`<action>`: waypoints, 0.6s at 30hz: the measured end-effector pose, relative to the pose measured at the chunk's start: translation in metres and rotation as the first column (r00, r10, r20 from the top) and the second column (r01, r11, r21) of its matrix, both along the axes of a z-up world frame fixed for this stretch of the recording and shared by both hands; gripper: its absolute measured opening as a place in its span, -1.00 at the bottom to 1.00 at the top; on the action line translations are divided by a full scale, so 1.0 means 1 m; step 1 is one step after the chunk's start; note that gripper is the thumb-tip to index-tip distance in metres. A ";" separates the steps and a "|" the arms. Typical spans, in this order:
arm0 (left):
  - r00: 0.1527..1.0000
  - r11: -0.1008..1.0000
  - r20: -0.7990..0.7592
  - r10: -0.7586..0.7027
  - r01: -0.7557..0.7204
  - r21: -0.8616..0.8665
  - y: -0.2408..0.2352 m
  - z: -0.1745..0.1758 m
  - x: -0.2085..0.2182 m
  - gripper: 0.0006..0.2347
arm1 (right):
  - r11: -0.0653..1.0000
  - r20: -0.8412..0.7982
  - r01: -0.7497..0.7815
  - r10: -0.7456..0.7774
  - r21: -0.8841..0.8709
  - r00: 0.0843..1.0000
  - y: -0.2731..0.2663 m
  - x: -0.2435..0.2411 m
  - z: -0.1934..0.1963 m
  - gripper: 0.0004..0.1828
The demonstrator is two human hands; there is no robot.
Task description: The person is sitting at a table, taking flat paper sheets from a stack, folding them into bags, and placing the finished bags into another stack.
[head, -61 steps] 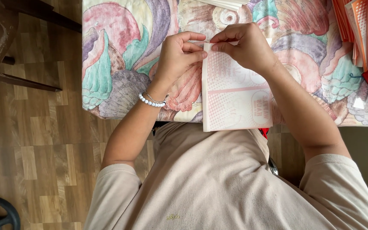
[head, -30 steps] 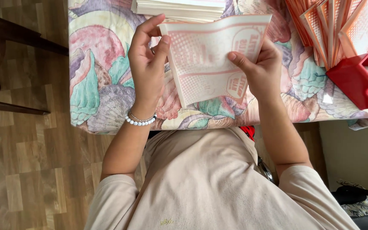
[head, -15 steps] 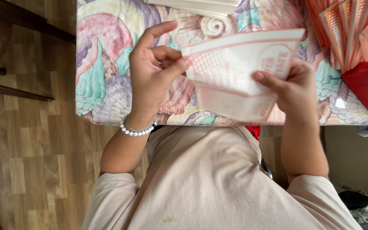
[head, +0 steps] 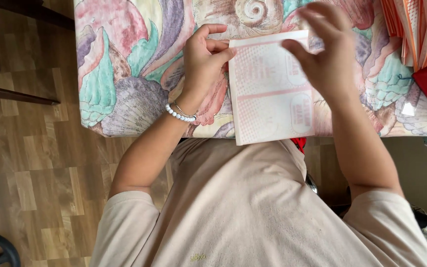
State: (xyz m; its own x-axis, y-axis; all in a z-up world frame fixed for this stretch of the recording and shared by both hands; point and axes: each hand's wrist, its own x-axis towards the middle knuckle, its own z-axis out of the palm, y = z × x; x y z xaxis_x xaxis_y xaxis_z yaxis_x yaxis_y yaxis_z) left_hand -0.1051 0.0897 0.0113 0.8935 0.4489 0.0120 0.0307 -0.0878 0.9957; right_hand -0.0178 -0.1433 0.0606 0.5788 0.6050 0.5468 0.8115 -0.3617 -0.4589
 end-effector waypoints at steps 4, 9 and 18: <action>0.999 0.997 -0.018 0.029 -0.028 0.070 -0.002 0.003 0.001 -0.66 | 0.947 -0.085 -0.315 0.309 -0.068 0.947 0.050 0.021 -0.018 -0.64; 0.998 0.988 0.040 0.039 -0.045 0.151 -0.002 -0.008 0.002 -0.66 | 0.913 -0.141 -0.382 0.364 -0.140 0.921 0.077 0.036 -0.037 -0.91; 1.000 0.970 0.013 0.005 -0.008 0.245 0.006 -0.011 0.001 -0.56 | 0.867 -0.157 -0.413 0.383 -0.278 0.910 0.087 0.047 -0.044 -0.96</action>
State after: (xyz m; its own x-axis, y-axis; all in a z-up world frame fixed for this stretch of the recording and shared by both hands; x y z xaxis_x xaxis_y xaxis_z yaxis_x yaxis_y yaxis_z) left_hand -0.1045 0.0954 0.0003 0.8897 0.4368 0.1331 0.0202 -0.3288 0.9442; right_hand 0.0296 -0.0564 0.0169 0.2929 0.9204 0.2591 0.8747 -0.1485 -0.4614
